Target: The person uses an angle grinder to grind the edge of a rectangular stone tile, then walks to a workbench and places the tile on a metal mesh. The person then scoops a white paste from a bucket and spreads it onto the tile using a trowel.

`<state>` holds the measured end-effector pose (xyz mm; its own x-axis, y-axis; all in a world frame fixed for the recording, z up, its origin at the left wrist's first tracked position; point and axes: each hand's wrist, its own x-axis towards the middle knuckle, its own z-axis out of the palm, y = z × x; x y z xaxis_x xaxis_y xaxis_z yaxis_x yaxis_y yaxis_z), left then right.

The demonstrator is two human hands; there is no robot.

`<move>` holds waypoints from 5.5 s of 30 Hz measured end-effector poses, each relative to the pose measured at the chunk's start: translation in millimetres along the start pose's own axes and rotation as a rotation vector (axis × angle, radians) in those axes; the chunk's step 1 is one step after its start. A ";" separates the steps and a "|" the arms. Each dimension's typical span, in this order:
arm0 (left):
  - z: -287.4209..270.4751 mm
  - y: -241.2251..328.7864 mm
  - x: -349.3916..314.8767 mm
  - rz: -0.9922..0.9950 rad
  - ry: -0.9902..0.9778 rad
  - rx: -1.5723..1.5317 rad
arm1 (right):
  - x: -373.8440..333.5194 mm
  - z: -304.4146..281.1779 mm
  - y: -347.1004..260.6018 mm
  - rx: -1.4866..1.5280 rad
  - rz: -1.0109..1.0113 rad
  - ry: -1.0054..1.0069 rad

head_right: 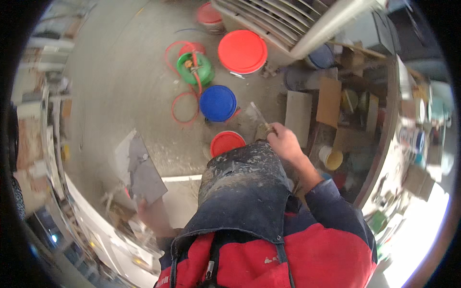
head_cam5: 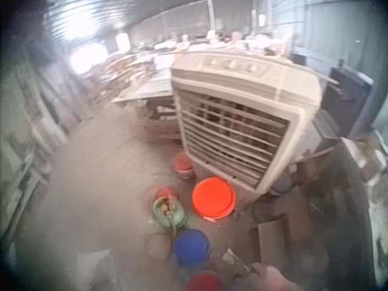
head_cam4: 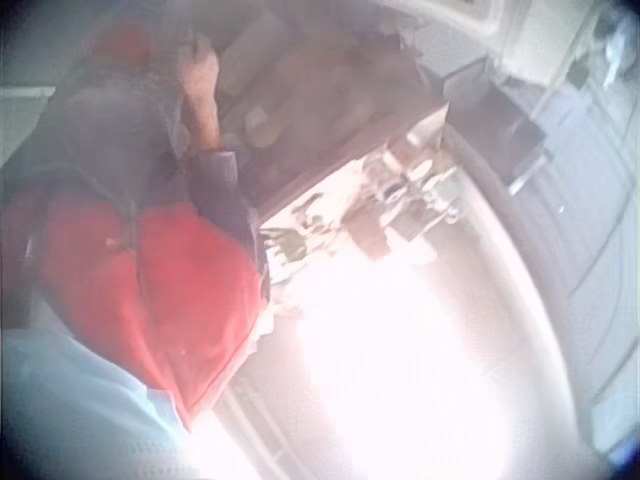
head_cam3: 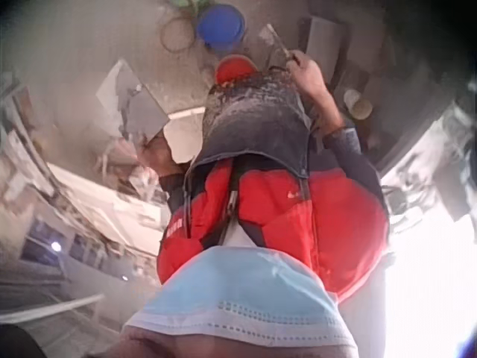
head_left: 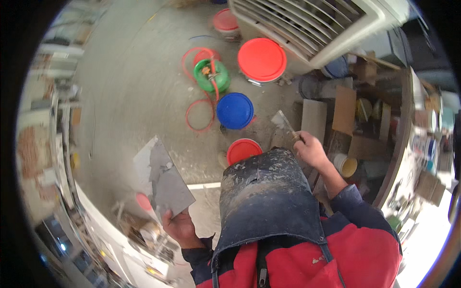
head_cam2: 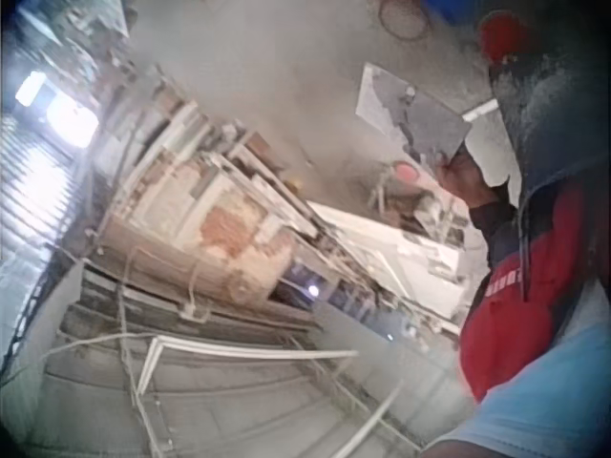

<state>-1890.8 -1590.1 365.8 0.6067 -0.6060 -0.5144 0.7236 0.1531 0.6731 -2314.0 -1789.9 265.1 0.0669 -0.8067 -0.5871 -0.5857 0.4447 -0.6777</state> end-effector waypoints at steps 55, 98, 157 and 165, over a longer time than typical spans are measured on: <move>-194.3 -588.8 65.3 -0.041 0.798 -0.950 | 500.9 449.6 460.4 -1.138 -0.877 -0.546; -197.1 -606.6 -207.9 1.014 1.337 -0.070 | 469.7 -39.6 253.2 -0.492 -0.795 -0.277; -183.1 -650.2 -135.4 0.464 1.453 1.154 | 423.0 366.6 223.6 -0.954 -1.545 -0.615; -190.5 -615.3 -48.3 0.483 1.151 0.883 | 417.9 347.1 176.5 -0.945 -1.349 -0.717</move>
<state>-2302.6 -1506.3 -124.7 0.9391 0.3438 0.0006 0.2192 -0.6002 0.7693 -2109.0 -1913.4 -253.5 0.9906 0.0355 -0.1317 -0.0349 -0.8673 -0.4966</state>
